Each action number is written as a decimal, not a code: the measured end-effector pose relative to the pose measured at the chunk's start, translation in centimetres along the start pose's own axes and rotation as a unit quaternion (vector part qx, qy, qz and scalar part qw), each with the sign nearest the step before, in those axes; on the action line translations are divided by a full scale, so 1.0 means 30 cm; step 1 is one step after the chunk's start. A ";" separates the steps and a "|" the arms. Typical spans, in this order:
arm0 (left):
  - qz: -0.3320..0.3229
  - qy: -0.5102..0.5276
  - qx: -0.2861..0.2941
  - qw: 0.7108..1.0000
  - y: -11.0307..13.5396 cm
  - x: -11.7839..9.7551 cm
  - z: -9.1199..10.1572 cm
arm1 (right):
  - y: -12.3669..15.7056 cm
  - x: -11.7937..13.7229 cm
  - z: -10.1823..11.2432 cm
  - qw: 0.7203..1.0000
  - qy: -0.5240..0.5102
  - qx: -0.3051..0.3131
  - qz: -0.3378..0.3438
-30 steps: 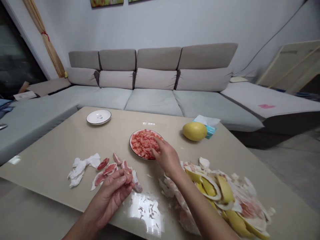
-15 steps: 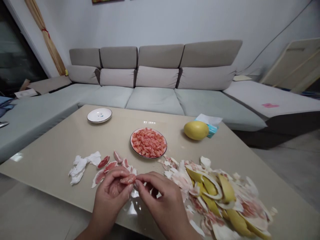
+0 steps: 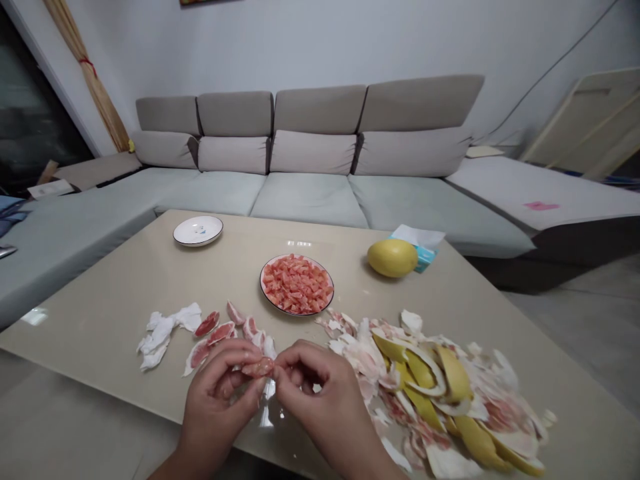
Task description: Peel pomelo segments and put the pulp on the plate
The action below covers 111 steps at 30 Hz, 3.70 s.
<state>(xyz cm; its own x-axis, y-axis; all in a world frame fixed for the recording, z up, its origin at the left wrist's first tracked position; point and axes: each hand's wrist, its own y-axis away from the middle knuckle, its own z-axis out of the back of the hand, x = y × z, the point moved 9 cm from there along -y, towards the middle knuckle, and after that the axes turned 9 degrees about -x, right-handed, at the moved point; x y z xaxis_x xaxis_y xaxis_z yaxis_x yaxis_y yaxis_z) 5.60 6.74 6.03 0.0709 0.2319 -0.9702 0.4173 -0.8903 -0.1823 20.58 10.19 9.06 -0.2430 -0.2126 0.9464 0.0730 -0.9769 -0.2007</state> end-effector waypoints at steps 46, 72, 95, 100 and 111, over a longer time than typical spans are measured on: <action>0.028 -0.011 0.063 0.998 -0.007 0.028 -0.027 | 0.021 -0.131 -0.090 0.958 -0.210 0.112 -0.160; -0.059 -0.028 0.097 0.993 -0.001 -0.002 -0.031 | 0.016 -0.088 -0.054 0.992 -0.093 0.069 -0.045; 0.187 0.036 0.055 0.980 -0.024 0.118 -0.071 | 0.018 -0.188 -0.100 0.941 -0.263 0.082 -0.196; 0.217 0.059 0.052 0.973 -0.021 0.152 -0.069 | -0.002 -0.196 -0.063 0.955 -0.238 0.032 -0.176; 0.300 0.134 0.085 0.941 -0.148 0.209 -0.203 | -0.092 -0.276 0.121 0.955 -0.218 -0.114 -0.165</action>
<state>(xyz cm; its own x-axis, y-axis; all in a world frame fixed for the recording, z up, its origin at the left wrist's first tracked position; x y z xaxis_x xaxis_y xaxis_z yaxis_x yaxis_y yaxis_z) 9.72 14.53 1.73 0.4837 -0.2612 -0.8354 0.0807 -0.9371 0.3397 25.90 14.71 2.69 0.2134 0.0887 0.9729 -0.1626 -0.9788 0.1249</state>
